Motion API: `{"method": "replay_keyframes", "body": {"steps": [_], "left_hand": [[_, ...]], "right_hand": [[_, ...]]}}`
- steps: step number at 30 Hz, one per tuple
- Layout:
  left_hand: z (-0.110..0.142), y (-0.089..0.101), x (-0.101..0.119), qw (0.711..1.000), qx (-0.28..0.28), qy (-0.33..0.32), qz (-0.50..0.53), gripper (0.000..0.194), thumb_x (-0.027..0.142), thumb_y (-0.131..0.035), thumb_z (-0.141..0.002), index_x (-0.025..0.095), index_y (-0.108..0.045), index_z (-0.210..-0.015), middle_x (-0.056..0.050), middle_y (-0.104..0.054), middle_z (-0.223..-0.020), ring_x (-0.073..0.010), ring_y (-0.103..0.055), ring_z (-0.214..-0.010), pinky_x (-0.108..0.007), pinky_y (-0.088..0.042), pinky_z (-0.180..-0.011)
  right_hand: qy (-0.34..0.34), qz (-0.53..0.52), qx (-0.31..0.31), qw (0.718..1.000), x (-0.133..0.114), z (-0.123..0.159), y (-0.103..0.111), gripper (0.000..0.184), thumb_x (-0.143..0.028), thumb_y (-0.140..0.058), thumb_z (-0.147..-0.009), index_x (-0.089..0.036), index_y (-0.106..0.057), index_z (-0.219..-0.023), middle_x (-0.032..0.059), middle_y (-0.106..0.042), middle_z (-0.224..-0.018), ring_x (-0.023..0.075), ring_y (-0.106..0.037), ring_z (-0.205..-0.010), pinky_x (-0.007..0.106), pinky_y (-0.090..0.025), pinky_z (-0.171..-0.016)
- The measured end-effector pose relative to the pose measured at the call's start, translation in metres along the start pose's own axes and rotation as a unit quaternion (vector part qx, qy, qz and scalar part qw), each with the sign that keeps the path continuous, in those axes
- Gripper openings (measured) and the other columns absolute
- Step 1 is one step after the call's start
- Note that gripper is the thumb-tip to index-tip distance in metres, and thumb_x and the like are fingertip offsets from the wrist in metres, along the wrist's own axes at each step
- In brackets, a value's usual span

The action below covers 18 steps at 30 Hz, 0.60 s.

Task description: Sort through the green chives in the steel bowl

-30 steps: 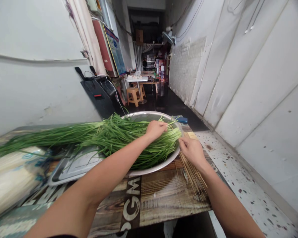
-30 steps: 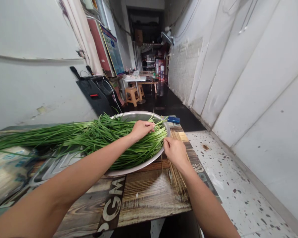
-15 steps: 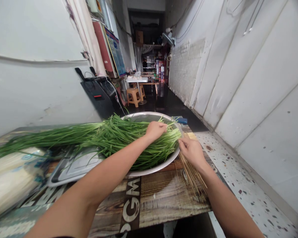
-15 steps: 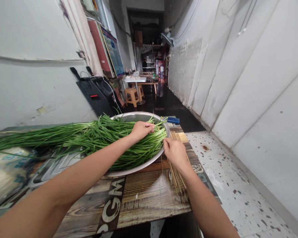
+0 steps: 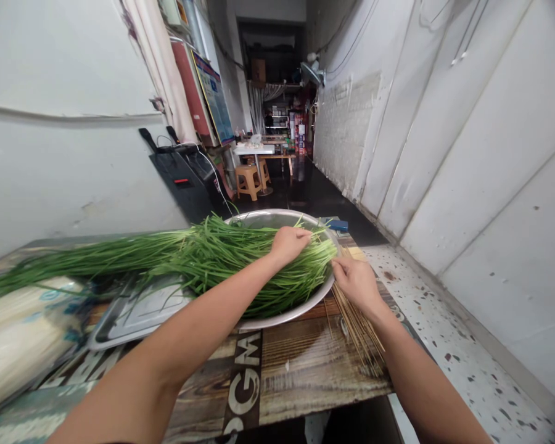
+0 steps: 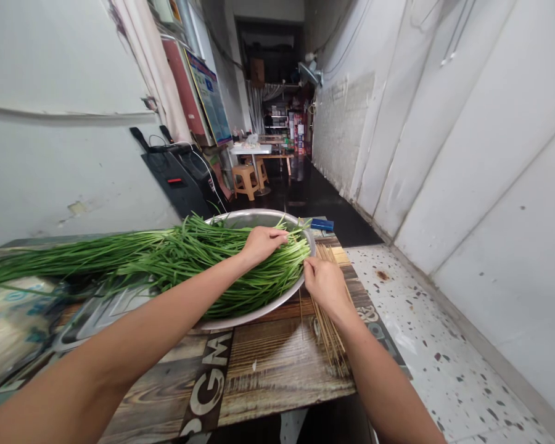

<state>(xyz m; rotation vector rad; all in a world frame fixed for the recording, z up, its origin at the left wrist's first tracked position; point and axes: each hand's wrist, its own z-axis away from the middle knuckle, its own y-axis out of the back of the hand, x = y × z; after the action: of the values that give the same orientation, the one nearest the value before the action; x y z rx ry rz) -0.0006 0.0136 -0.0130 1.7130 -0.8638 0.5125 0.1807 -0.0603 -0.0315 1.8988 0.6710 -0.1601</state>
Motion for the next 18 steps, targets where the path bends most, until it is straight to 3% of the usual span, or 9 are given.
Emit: {"method": "replay_keyframes", "body": {"steps": [7,13,15,18], "left_hand": [[0.002,-0.001,-0.002,0.999,-0.017,-0.03,0.001,0.023,0.027,-0.061,-0.075,0.019,-0.074,-0.092,-0.004,-0.073,-0.092,-0.0187,-0.067,-0.088,-0.028,-0.048,-0.085],[0.002,0.003,0.001,0.988,-0.141,-0.058,0.03,0.024,0.02,-0.057,-0.076,0.019,-0.073,-0.094,-0.002,-0.072,-0.098,-0.0168,-0.065,-0.095,-0.026,-0.045,-0.091],[0.0,0.007,0.002,0.991,-0.128,-0.039,0.004,0.025,0.021,-0.055,-0.077,0.019,-0.073,-0.095,-0.002,-0.072,-0.099,-0.0171,-0.065,-0.095,-0.026,-0.045,-0.09],[-0.005,0.014,-0.003,0.994,-0.034,-0.022,-0.106,0.028,0.021,-0.051,-0.081,0.021,-0.072,-0.098,-0.003,-0.07,-0.105,-0.02,-0.062,-0.1,-0.03,-0.043,-0.092]], "right_hand": [[-0.008,-0.01,0.0,1.0,0.001,0.0,-0.001,0.029,-0.026,-0.04,-0.085,-0.02,-0.059,-0.064,0.0012,-0.062,-0.059,0.0135,-0.051,-0.056,0.024,-0.026,-0.055],[-0.014,-0.017,0.007,1.0,-0.001,0.0,0.0,0.031,-0.027,-0.039,-0.086,-0.02,-0.063,-0.068,0.0028,-0.066,-0.064,0.0152,-0.055,-0.06,0.024,-0.028,-0.055],[-0.013,-0.015,0.005,1.0,-0.001,0.0,0.0,0.031,-0.027,-0.039,-0.086,-0.02,-0.063,-0.067,0.0027,-0.066,-0.064,0.0153,-0.056,-0.06,0.024,-0.028,-0.055],[-0.018,-0.013,-0.001,1.0,-0.002,0.0,0.0,0.031,-0.027,-0.039,-0.085,-0.021,-0.063,-0.067,0.002,-0.065,-0.063,0.0148,-0.055,-0.059,0.024,-0.027,-0.055]]}}
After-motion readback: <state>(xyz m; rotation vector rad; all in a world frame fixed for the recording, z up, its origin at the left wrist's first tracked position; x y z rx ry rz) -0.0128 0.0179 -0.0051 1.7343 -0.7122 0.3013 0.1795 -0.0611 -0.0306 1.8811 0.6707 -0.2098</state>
